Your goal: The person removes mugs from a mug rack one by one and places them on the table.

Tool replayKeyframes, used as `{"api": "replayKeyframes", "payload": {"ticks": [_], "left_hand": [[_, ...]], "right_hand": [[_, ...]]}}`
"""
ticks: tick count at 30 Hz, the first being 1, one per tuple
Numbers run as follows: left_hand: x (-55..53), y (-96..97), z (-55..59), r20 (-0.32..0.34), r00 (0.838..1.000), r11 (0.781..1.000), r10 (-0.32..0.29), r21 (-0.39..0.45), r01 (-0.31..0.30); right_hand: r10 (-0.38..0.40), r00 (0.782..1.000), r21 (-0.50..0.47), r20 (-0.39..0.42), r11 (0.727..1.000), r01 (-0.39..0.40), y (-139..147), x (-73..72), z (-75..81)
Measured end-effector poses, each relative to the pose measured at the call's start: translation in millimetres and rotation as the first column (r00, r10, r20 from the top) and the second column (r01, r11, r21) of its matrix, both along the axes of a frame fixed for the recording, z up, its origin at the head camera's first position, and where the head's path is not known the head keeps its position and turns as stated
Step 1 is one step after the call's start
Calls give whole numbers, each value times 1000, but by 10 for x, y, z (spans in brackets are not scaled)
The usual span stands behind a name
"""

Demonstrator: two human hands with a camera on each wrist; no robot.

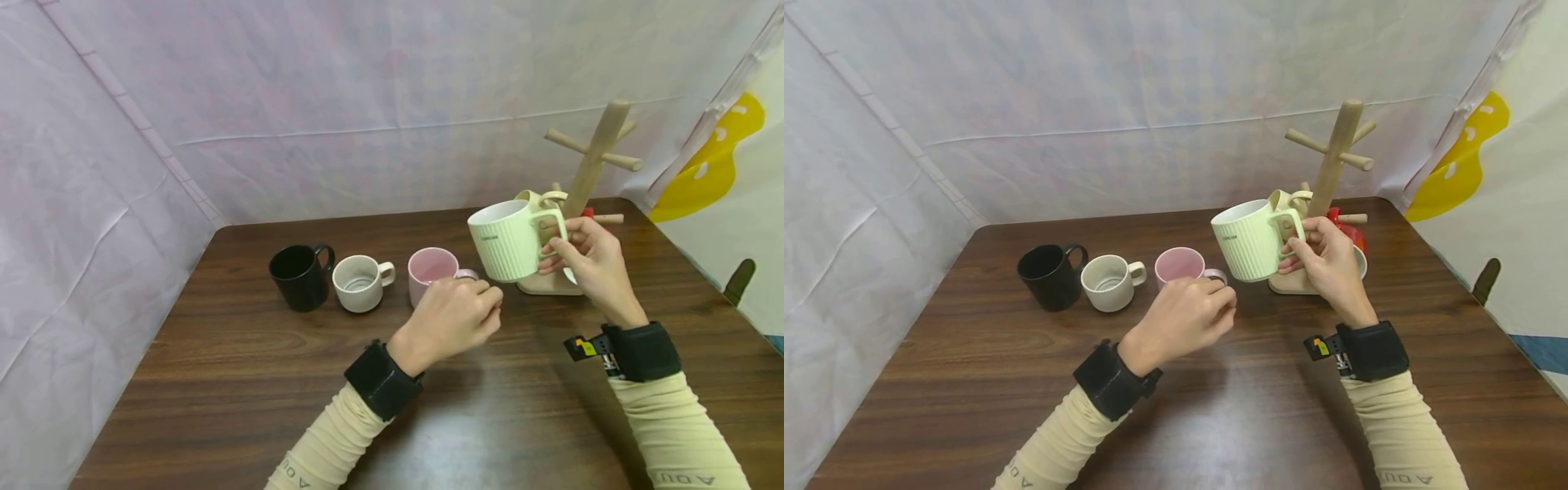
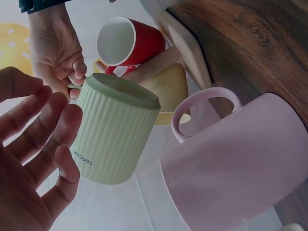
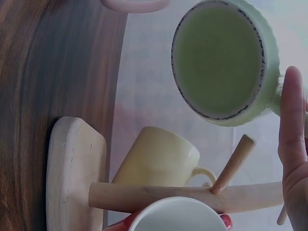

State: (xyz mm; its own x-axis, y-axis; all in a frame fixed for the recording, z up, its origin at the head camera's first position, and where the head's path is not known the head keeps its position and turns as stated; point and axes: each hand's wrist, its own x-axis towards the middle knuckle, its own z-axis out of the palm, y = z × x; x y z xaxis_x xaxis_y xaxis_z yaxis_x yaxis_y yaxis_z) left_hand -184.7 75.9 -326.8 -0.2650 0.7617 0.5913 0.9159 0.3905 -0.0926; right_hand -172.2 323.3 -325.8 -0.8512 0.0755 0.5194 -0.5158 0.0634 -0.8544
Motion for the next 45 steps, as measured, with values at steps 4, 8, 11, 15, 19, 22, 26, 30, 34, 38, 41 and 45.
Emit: {"api": "replayKeyframes", "payload": {"ticks": [4, 8, 11, 15, 19, 22, 26, 30, 34, 38, 41, 45], "left_hand": [[-19, -29, 5, 20, 1000, 999, 12, 47, -13], [-45, -55, 1, 40, 999, 994, 25, 102, -29], [-62, -81, -2, 68, 997, 988, 35, 149, -45], [-84, -123, 1, 113, 992, 971, 55, 228, -80], [-120, -169, 13, 146, 985, 947, 92, 293, -131], [-154, -208, 25, 170, 979, 930, 115, 327, -166], [-183, -269, 37, 228, 965, 906, 126, 370, -206], [-205, -327, 53, 291, 950, 885, 117, 403, -232], [-228, -371, 68, 334, 932, 872, 138, 405, -274], [-245, -401, 79, 364, 915, 865, 175, 387, -320], [-249, -423, 84, 393, 902, 861, 177, 381, -336], [-255, -455, 80, 429, 888, 858, 165, 381, -344]], "right_hand": [[13, 1000, -30, 4, 999, -13, -18, -13, -6], [42, 999, -92, -10, 995, -42, -48, -25, -11], [60, 998, -128, -29, 990, -63, -72, -34, -8], [72, 997, -147, -41, 986, -77, -111, -40, 5], [75, 996, -167, -41, 983, -81, -156, -39, 13], [79, 996, -185, -46, 979, -86, -190, -41, 18], [90, 994, -201, -63, 974, -101, -239, -46, 20], [101, 992, -198, -73, 974, -114, -288, -44, 23], [116, 990, -185, -78, 974, -129, -340, -40, 31], [137, 988, -176, -76, 973, -148, -398, -41, 45], [148, 986, -166, -73, 973, -158, -442, -40, 55], [158, 985, -157, -71, 973, -167, -500, -34, 65]]}}
